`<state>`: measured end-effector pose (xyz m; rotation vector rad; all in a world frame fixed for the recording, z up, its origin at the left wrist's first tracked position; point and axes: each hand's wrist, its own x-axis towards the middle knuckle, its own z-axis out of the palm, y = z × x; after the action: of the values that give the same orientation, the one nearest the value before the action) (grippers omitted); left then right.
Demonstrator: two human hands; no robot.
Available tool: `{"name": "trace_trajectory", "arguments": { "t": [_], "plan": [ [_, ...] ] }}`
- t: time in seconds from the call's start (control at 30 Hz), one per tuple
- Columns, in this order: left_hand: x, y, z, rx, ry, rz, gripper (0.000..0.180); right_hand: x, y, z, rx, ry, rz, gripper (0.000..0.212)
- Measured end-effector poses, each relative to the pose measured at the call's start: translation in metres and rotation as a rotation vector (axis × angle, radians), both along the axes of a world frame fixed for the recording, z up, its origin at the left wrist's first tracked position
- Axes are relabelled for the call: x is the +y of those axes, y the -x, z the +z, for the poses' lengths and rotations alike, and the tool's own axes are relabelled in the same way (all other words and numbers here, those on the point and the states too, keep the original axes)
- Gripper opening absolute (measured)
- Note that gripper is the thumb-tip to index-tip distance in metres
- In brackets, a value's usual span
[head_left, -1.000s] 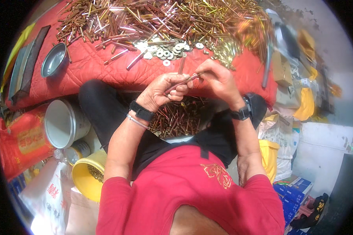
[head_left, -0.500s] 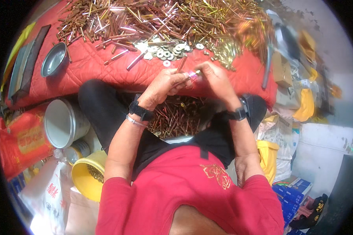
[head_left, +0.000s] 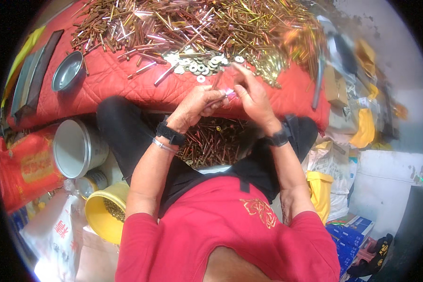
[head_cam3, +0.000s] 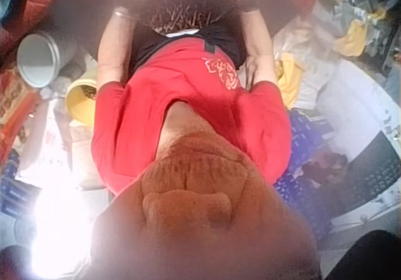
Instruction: The recorder is manually assembling metal pins by threading them through washers.
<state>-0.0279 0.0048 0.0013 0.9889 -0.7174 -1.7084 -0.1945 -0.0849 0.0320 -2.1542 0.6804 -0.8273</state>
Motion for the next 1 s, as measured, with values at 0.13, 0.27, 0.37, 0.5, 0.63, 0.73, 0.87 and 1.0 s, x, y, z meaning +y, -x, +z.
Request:
{"name": "trace_trajectory", "arguments": {
  "t": [0.13, 0.27, 0.37, 0.5, 0.63, 0.73, 0.87, 1.0],
  "plan": [
    [0.002, 0.004, 0.001, 0.046, 0.004, -0.013, 0.024, 0.002, 0.000, 0.005, 0.097, -0.111, -0.043, 0.043],
    [-0.001, 0.002, -0.005, 0.046, 0.020, 0.006, 0.024, 0.005, 0.000, -0.004, -0.014, 0.107, 0.032, 0.042],
    [0.002, 0.002, -0.005, 0.047, 0.008, -0.015, 0.024, 0.007, 0.000, 0.007, 0.149, -0.277, -0.043, 0.040],
    [0.001, 0.000, 0.001, -0.005, -0.005, -0.014, 0.024, 0.003, 0.002, -0.006, 0.023, 0.078, -0.006, 0.038],
    [0.001, 0.004, 0.003, -0.007, -0.011, -0.007, 0.026, 0.007, 0.002, -0.003, 0.052, 0.041, -0.069, 0.036],
    [-0.001, -0.001, -0.005, -0.054, 0.003, -0.010, 0.026, 0.006, 0.001, -0.001, 0.093, 0.015, -0.061, 0.036],
    [0.001, 0.003, -0.001, 0.007, -0.034, -0.021, 0.025, 0.007, 0.003, 0.001, 0.128, -0.033, -0.073, 0.037],
    [0.000, -0.001, -0.006, 0.028, -0.013, -0.025, 0.026, 0.008, 0.004, 0.003, 0.073, -0.005, 0.065, 0.040]
  ]
}}
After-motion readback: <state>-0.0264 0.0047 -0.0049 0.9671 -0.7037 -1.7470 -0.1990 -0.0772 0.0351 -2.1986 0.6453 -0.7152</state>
